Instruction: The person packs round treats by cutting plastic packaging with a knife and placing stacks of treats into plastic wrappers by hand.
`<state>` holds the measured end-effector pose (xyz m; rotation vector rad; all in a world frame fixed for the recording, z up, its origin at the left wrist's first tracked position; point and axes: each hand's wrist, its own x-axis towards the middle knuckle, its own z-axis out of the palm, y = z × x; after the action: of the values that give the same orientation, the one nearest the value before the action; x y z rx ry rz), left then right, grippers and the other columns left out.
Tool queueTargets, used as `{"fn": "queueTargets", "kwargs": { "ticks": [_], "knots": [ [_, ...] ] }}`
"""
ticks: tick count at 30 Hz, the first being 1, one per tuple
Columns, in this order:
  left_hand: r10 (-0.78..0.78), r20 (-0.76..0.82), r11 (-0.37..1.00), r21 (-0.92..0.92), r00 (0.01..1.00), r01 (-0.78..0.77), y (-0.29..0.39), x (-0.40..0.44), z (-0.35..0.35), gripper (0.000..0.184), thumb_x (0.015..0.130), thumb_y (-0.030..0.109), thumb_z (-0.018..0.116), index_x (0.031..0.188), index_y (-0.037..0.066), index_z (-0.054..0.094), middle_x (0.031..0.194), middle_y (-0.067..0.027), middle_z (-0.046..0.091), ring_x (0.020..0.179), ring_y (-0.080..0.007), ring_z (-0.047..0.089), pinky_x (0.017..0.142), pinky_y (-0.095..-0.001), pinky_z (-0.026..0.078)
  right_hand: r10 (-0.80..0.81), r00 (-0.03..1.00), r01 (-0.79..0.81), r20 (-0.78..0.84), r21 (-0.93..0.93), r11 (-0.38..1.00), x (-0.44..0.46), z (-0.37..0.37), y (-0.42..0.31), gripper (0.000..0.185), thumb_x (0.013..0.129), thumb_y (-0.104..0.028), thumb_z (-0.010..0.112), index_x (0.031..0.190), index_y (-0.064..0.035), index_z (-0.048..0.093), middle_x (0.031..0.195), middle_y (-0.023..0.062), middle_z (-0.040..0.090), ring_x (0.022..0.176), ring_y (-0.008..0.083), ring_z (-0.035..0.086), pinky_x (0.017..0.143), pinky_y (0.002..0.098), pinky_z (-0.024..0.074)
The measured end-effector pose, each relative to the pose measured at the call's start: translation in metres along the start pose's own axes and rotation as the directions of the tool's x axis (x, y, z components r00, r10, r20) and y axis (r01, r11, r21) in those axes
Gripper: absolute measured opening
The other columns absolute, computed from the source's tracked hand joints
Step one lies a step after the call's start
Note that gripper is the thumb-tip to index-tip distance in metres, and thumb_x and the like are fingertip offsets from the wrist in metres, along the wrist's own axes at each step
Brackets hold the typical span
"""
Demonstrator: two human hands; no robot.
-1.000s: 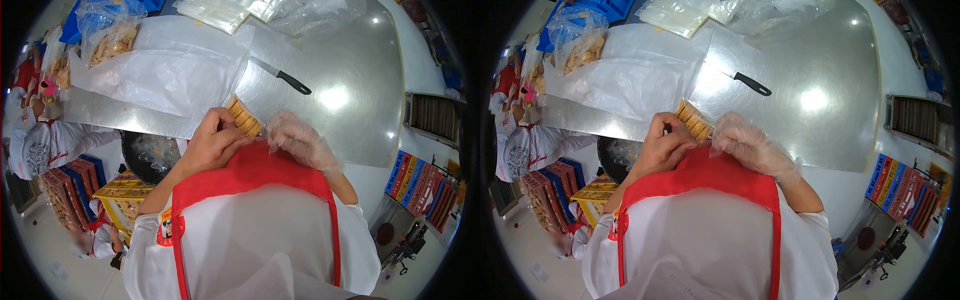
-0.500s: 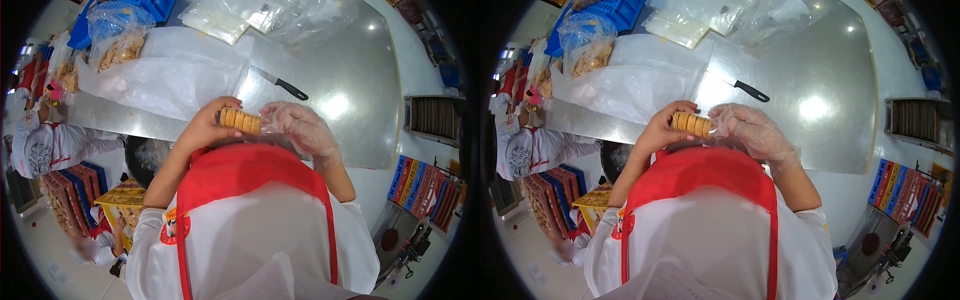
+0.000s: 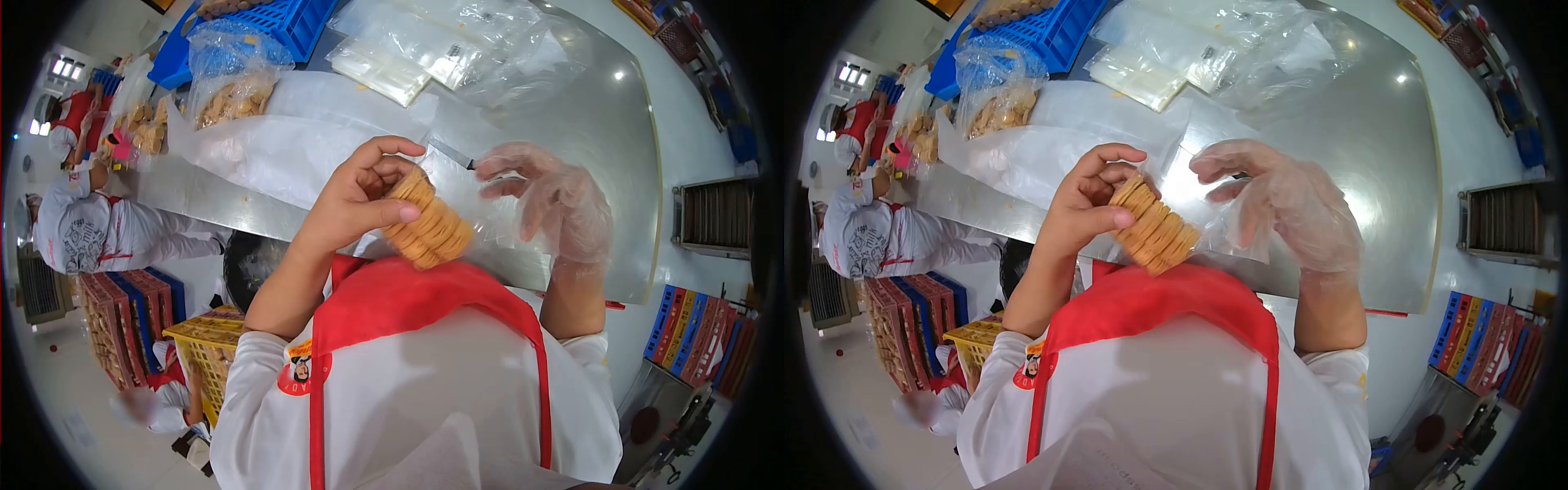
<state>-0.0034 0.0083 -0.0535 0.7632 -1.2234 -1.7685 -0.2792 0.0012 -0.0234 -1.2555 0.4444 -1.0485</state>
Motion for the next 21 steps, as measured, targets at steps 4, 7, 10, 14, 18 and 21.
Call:
{"fn": "queueTargets", "kwargs": {
  "ticks": [4,7,10,14,18,21],
  "knots": [
    [0.043,0.068,0.996,0.074,0.997,-0.048,0.010,0.002,0.001,0.067,0.075,0.001,0.081,0.132,0.006,0.045,0.101,-0.0074,0.067,0.098,-0.0137,0.061,0.088,-0.0273,0.045,0.153,0.988,-0.157,-0.036,-0.180,0.971,0.011,0.016,-0.001,0.027,0.097,-0.023,0.059,0.099,0.0017,0.070,0.101,0.0157,0.067,0.092,0.0206,0.062,0.075,0.0317,0.0500],
    [0.034,0.011,0.981,0.189,0.999,-0.035,0.027,-0.002,0.010,0.068,0.073,0.004,0.083,0.130,0.005,0.044,0.100,-0.0082,0.067,0.096,-0.0141,0.062,0.086,-0.0270,0.046,0.255,0.967,-0.250,-0.002,-0.210,0.945,0.007,0.030,-0.001,0.024,0.096,-0.013,0.055,0.114,-0.0004,0.066,0.106,0.0115,0.065,0.072,0.0122,0.060,0.061,0.0230,0.0488],
    [-0.066,-0.020,0.976,0.206,0.998,0.069,0.034,-0.004,0.012,0.070,0.069,0.007,0.084,0.127,0.005,0.045,0.102,-0.0094,0.068,0.095,-0.0150,0.063,0.086,-0.0271,0.046,0.388,0.921,-0.388,-0.014,-0.099,0.916,0.001,0.039,0.006,0.033,0.094,-0.005,0.052,0.126,-0.0034,0.061,0.110,0.0069,0.061,0.061,0.0073,0.056,0.053,0.0191,0.0465],
    [-0.226,-0.013,0.966,0.130,0.974,0.225,0.028,-0.008,0.009,0.064,0.071,0.007,0.083,0.123,0.005,0.046,0.104,-0.0089,0.066,0.097,-0.0142,0.062,0.085,-0.0263,0.046,0.529,0.842,-0.534,-0.107,-0.015,0.846,-0.007,0.051,0.011,0.043,0.091,0.001,0.049,0.133,-0.0053,0.057,0.102,0.0028,0.058,0.058,0.0062,0.054,0.052,0.0204,0.0471],
    [-0.207,0.019,0.975,0.082,0.978,0.205,0.012,-0.018,0.001,0.067,0.070,0.007,0.083,0.125,0.003,0.045,0.115,-0.0110,0.062,0.103,-0.0155,0.060,0.088,-0.0262,0.046,0.625,0.771,-0.620,-0.122,0.081,0.780,-0.017,0.050,0.029,0.050,0.088,0.004,0.055,0.137,-0.0085,0.053,0.095,0.0016,0.056,0.066,0.0060,0.052,0.054,0.0201,0.0456],
    [-0.160,0.043,0.987,-0.011,0.986,0.160,-0.004,-0.029,-0.018,0.077,0.068,0.008,0.085,0.132,0.001,0.042,0.123,-0.0120,0.056,0.110,-0.0185,0.059,0.093,-0.0277,0.046,0.578,0.803,-0.575,-0.144,0.064,0.816,-0.019,0.048,0.033,0.051,0.089,0.005,0.054,0.138,-0.0105,0.052,0.087,-0.0008,0.050,0.064,0.0053,0.050,0.054,0.0200,0.0439]
  ]
}}
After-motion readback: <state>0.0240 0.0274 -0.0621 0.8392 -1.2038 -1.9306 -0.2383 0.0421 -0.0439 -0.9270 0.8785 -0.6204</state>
